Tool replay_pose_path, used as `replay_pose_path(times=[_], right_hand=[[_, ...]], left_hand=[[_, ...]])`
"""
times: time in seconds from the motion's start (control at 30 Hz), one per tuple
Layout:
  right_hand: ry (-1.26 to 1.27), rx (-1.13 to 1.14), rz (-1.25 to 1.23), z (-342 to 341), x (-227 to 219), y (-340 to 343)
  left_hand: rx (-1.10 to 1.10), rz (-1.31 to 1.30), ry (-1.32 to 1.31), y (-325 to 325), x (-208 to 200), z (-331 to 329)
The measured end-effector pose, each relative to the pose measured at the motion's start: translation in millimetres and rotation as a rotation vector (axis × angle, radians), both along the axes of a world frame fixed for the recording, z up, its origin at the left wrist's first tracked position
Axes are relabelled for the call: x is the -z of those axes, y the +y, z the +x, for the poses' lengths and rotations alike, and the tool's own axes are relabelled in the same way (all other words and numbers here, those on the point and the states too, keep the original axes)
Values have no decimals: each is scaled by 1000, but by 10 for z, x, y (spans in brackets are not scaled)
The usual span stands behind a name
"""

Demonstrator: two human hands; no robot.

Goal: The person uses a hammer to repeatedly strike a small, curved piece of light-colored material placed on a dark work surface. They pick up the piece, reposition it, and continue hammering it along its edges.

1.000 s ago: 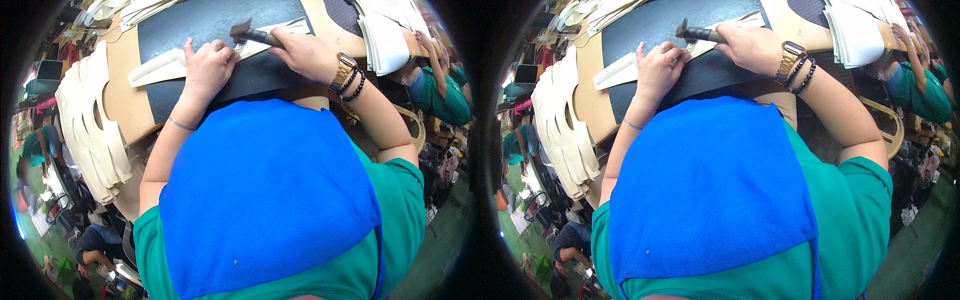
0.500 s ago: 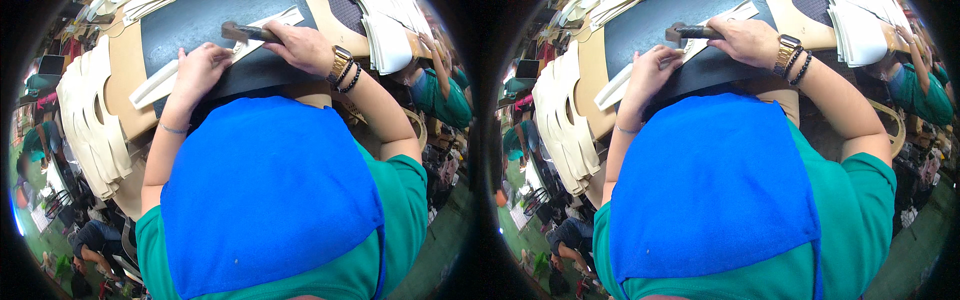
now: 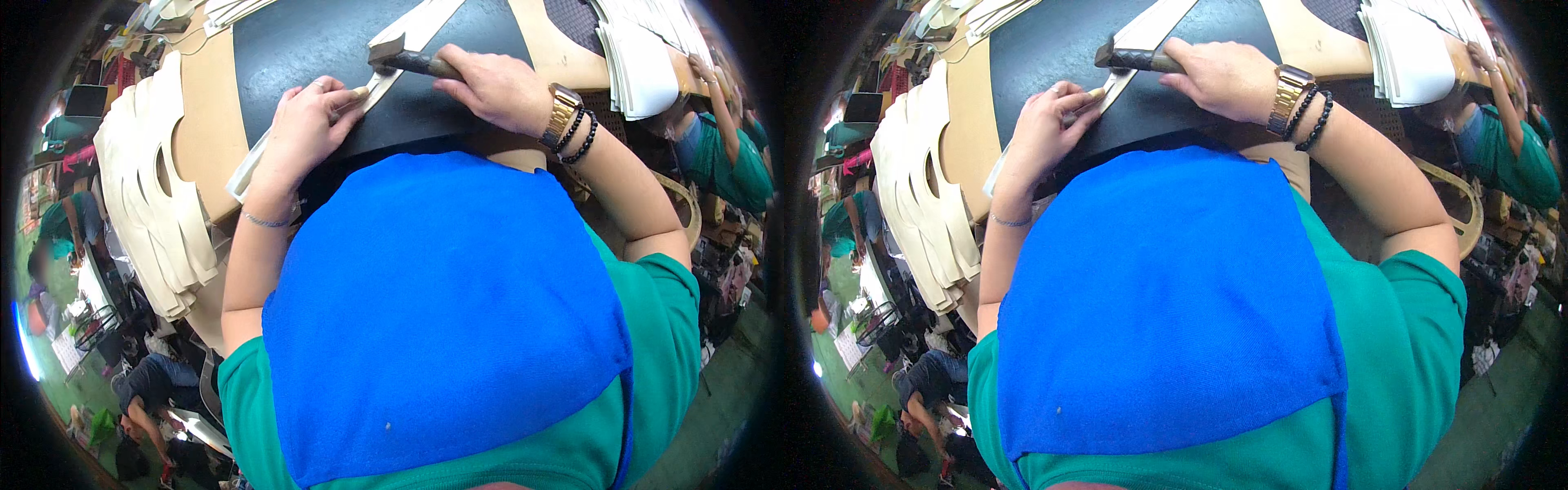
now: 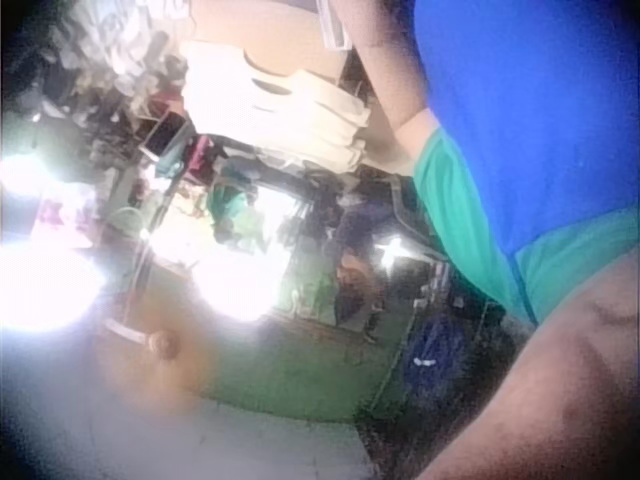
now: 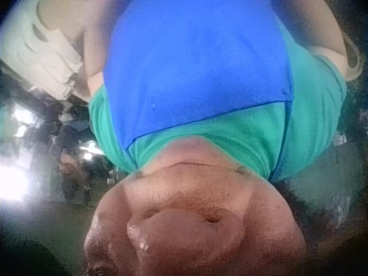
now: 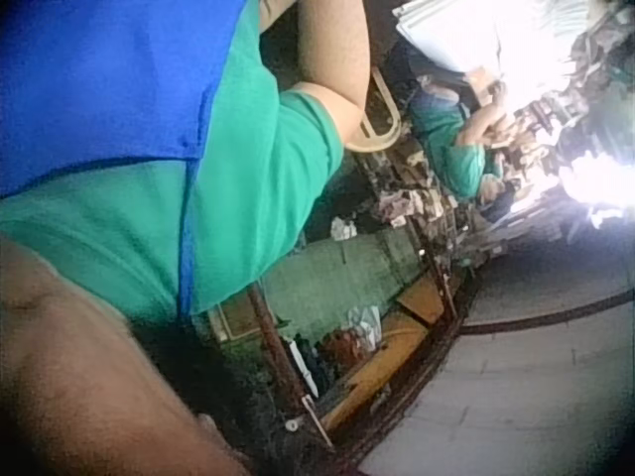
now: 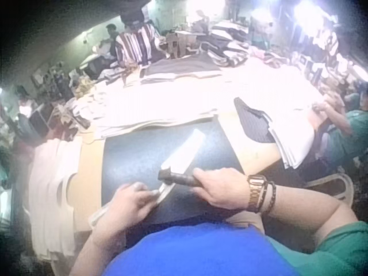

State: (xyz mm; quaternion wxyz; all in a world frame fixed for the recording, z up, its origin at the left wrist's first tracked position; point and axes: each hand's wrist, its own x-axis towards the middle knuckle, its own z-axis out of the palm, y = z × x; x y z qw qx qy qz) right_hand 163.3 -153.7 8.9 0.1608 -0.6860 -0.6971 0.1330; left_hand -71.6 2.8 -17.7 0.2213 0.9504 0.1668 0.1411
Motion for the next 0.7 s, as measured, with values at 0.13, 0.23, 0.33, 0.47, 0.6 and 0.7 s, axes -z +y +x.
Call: replay_pose_path(times=[0.13,0.23,0.33,0.47,0.6,0.7], right_hand=[[-3,41,-161,-34,-60,5],[19,40,-60,-1,3,-20],[5,63,3,68,95,-72],[18,99,56,127,82,-115],[-11,122,-178,64,-31,-129],[62,61,64,63,97,-111]], left_hand=[[-149,-307,87,-43,-97,-38],[-176,-283,27,-85,-17,35],[-180,-145,3,-183,62,241],[-107,-59,45,-209,-15,337],[-157,-306,-9,-123,57,241],[-170,-246,-31,-192,50,198]])
